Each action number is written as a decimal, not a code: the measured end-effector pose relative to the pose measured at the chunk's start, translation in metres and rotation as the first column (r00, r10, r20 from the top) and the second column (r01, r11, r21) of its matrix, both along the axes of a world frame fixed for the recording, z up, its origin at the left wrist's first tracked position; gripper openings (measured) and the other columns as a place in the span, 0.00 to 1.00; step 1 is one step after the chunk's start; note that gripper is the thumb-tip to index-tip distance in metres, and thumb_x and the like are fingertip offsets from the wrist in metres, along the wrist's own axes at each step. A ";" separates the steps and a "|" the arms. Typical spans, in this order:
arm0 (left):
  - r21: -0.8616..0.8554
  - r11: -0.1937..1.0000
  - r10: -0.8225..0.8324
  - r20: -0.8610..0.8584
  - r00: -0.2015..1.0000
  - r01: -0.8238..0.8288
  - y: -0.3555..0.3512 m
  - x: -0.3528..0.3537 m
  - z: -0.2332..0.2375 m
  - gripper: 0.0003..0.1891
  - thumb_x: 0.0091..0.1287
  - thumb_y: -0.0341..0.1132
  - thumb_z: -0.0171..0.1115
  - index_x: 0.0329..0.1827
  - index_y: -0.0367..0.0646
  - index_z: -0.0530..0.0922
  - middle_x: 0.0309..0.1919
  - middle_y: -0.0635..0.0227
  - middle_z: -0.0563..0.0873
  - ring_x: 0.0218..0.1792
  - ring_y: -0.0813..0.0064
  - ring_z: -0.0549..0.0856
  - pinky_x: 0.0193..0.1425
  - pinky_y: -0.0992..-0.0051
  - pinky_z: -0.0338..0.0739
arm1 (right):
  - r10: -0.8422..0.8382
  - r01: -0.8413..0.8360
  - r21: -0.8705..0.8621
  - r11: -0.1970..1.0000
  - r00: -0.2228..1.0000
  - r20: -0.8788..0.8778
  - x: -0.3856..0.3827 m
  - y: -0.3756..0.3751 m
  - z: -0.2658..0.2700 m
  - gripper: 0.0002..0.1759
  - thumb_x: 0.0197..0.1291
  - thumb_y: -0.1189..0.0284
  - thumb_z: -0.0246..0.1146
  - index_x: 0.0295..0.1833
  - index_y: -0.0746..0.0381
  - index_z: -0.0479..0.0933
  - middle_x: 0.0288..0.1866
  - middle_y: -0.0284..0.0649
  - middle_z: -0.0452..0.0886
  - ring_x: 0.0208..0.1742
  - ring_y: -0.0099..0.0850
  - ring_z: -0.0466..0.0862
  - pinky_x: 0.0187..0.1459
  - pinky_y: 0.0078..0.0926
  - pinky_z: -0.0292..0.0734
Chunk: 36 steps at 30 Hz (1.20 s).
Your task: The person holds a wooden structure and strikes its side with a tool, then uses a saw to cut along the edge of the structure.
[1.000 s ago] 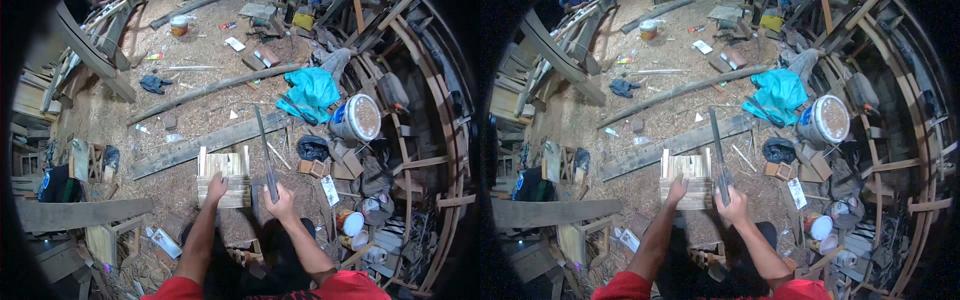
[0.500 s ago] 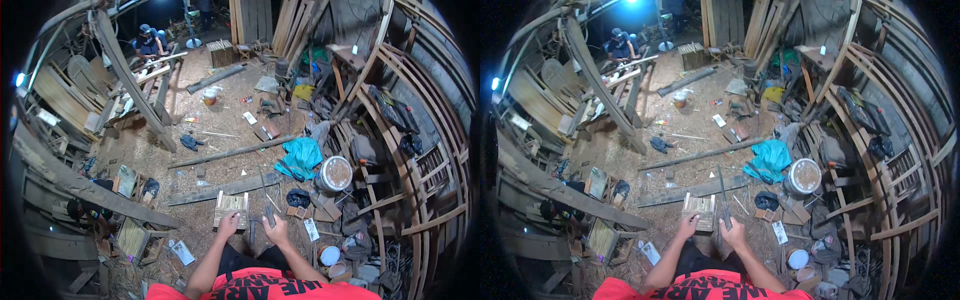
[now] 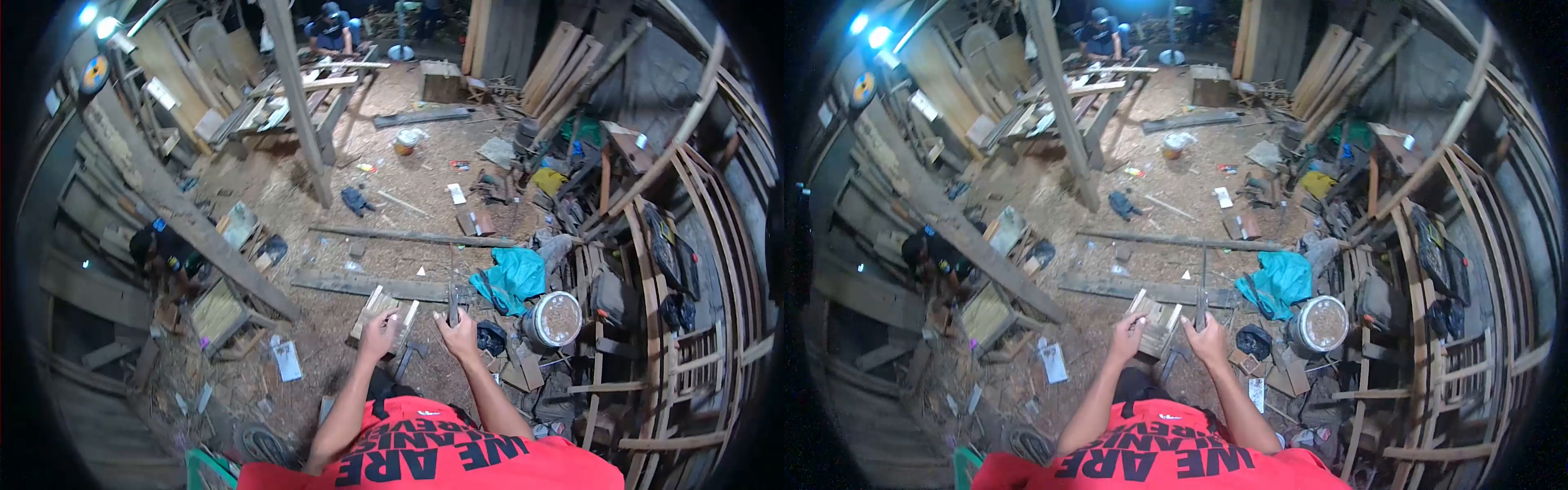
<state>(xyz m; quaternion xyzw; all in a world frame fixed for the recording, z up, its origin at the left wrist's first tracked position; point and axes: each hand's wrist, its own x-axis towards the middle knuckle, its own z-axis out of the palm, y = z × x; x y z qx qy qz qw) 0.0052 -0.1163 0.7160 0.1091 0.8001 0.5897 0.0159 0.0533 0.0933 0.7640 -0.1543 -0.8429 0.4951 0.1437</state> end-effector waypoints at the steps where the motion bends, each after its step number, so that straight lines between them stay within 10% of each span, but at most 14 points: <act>1: -0.003 1.000 0.027 -0.014 1.000 -0.027 -0.007 -0.003 -0.010 0.15 0.75 0.37 0.58 0.58 0.39 0.83 0.43 0.53 0.90 0.44 0.67 0.90 0.46 0.69 0.83 | 0.052 -0.049 -0.051 0.997 0.997 0.053 -0.005 -0.003 0.001 0.21 0.60 0.58 0.74 0.32 0.64 0.75 0.22 0.32 0.74 0.25 0.22 0.70 0.28 0.29 0.69; 5: -0.004 0.996 0.094 0.056 0.994 -0.094 -0.024 -0.016 -0.051 0.15 0.75 0.37 0.58 0.56 0.39 0.84 0.43 0.53 0.90 0.43 0.66 0.90 0.49 0.69 0.82 | 0.159 -0.179 -0.335 0.925 0.984 -0.085 -0.023 -0.015 -0.036 0.17 0.63 0.61 0.72 0.37 0.64 0.77 0.32 0.28 0.78 0.34 0.21 0.75 0.40 0.24 0.74; 9: -0.093 0.989 0.135 0.215 0.967 -0.117 -0.036 -0.016 -0.057 0.14 0.75 0.37 0.58 0.53 0.36 0.84 0.43 0.52 0.90 0.46 0.61 0.90 0.51 0.67 0.82 | 0.218 -0.198 -0.188 0.962 0.972 0.088 -0.023 -0.001 -0.070 0.24 0.62 0.56 0.72 0.53 0.66 0.82 0.35 0.40 0.86 0.38 0.25 0.83 0.43 0.31 0.78; 14: -0.150 0.981 0.162 0.249 0.955 -0.127 -0.045 -0.011 -0.105 0.15 0.75 0.38 0.57 0.55 0.37 0.83 0.43 0.48 0.89 0.46 0.53 0.89 0.52 0.65 0.80 | 0.110 -0.113 -0.001 0.994 0.969 0.220 -0.030 0.025 -0.111 0.25 0.59 0.55 0.74 0.47 0.68 0.82 0.32 0.43 0.85 0.34 0.29 0.82 0.42 0.33 0.78; 18: -0.280 0.954 0.209 0.355 0.911 -0.110 -0.033 -0.005 -0.135 0.14 0.76 0.35 0.57 0.56 0.36 0.82 0.43 0.57 0.90 0.48 0.69 0.89 0.54 0.70 0.80 | 0.184 -0.178 -0.055 0.982 0.876 0.445 -0.041 0.048 -0.129 0.27 0.58 0.52 0.73 0.46 0.68 0.81 0.33 0.47 0.85 0.35 0.36 0.84 0.42 0.36 0.78; 22: -0.383 0.913 0.289 0.353 0.890 -0.145 -0.017 0.014 -0.233 0.16 0.72 0.39 0.58 0.51 0.35 0.83 0.44 0.48 0.88 0.48 0.49 0.88 0.54 0.60 0.80 | 0.254 -0.338 0.049 0.940 0.786 0.564 -0.039 0.077 -0.258 0.36 0.56 0.47 0.72 0.49 0.72 0.79 0.35 0.56 0.85 0.39 0.48 0.85 0.47 0.44 0.78; 27: -0.615 0.697 0.230 0.678 0.698 0.368 -0.002 0.059 -0.355 0.24 0.69 0.48 0.60 0.63 0.42 0.79 0.59 0.50 0.83 0.62 0.50 0.80 0.67 0.55 0.73 | 0.298 -0.378 -0.026 0.926 0.686 0.663 -0.043 0.106 -0.335 0.39 0.56 0.47 0.71 0.52 0.76 0.77 0.45 0.67 0.83 0.51 0.60 0.85 0.50 0.48 0.79; 34: -0.726 0.685 0.274 0.339 0.900 0.065 -0.012 -0.042 -0.463 0.24 0.67 0.45 0.62 0.60 0.37 0.76 0.61 0.47 0.79 0.64 0.46 0.76 0.67 0.49 0.69 | 0.026 -0.139 0.145 0.980 0.805 0.593 -0.056 0.080 -0.510 0.35 0.55 0.48 0.72 0.43 0.76 0.78 0.40 0.68 0.83 0.47 0.63 0.84 0.50 0.54 0.77; 36: -0.807 0.584 0.373 0.173 0.912 -0.085 -0.026 -0.074 -0.515 0.25 0.68 0.45 0.61 0.60 0.37 0.74 0.62 0.46 0.76 0.63 0.44 0.75 0.70 0.49 0.66 | 0.009 -0.067 0.074 0.995 0.800 0.601 -0.077 0.065 -0.560 0.42 0.56 0.49 0.73 0.57 0.79 0.75 0.53 0.71 0.80 0.59 0.60 0.81 0.62 0.48 0.74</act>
